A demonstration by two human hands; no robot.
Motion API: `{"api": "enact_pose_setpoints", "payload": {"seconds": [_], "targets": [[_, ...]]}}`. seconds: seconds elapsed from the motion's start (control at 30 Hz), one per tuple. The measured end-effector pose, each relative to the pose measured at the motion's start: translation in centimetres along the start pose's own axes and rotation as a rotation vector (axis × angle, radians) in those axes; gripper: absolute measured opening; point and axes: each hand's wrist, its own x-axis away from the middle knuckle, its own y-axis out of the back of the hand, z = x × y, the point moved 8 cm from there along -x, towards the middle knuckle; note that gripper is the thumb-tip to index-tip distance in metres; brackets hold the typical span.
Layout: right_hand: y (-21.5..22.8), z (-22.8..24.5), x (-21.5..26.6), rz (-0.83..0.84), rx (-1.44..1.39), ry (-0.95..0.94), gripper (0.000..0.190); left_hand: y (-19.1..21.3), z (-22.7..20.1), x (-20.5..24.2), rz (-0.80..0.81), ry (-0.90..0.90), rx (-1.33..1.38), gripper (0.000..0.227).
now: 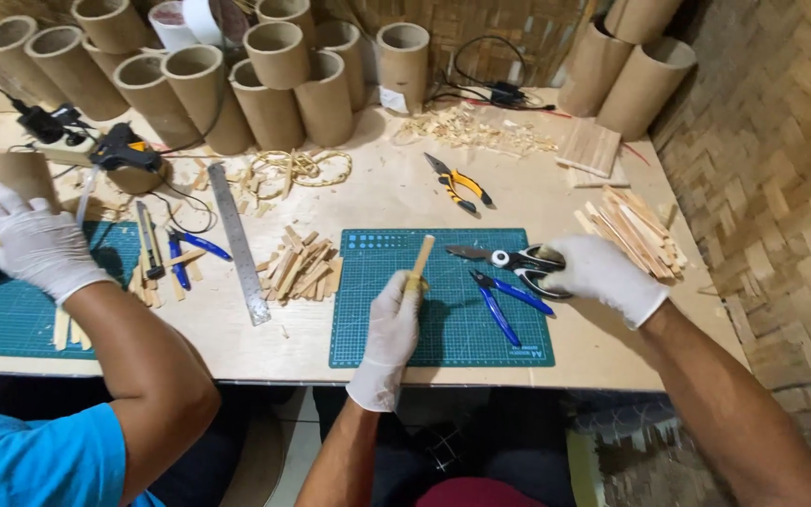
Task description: Assembling a structure from wooden sticks using glue and cutting tools
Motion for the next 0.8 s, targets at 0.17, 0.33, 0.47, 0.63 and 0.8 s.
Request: {"api": "enact_pose_setpoints", "payload": {"seconds": [0.17,0.33,0.47,0.63,0.8], "targets": [[-0.9,-0.5,-1.6,0.007,0.123,0.011,0.051,0.1,-0.2,0.1,-0.008,0.028,-0.062,0.017],[0.8,0.2,0.5,0.019,0.137,0.047,0.051,0.2,-0.9,-0.1,-0.017,0.048,-0.017,0.018],[1.6,-0.3,3.9,0.097,-0.567,0.074,0.035,0.3,-0.3,-0.3,0.006,0.182,0.209,0.019],[-4.7,2.3,5.9,0.238,-1.549,0.474,0.027,0.8,-1.8,1.2,0.084,0.254,0.385,0.019],[-5.3,7.9,13.9,0.456,-2.128,0.837,0.05,1.6,-2.4,2.3,0.244,0.177,0.431,0.022]]}}
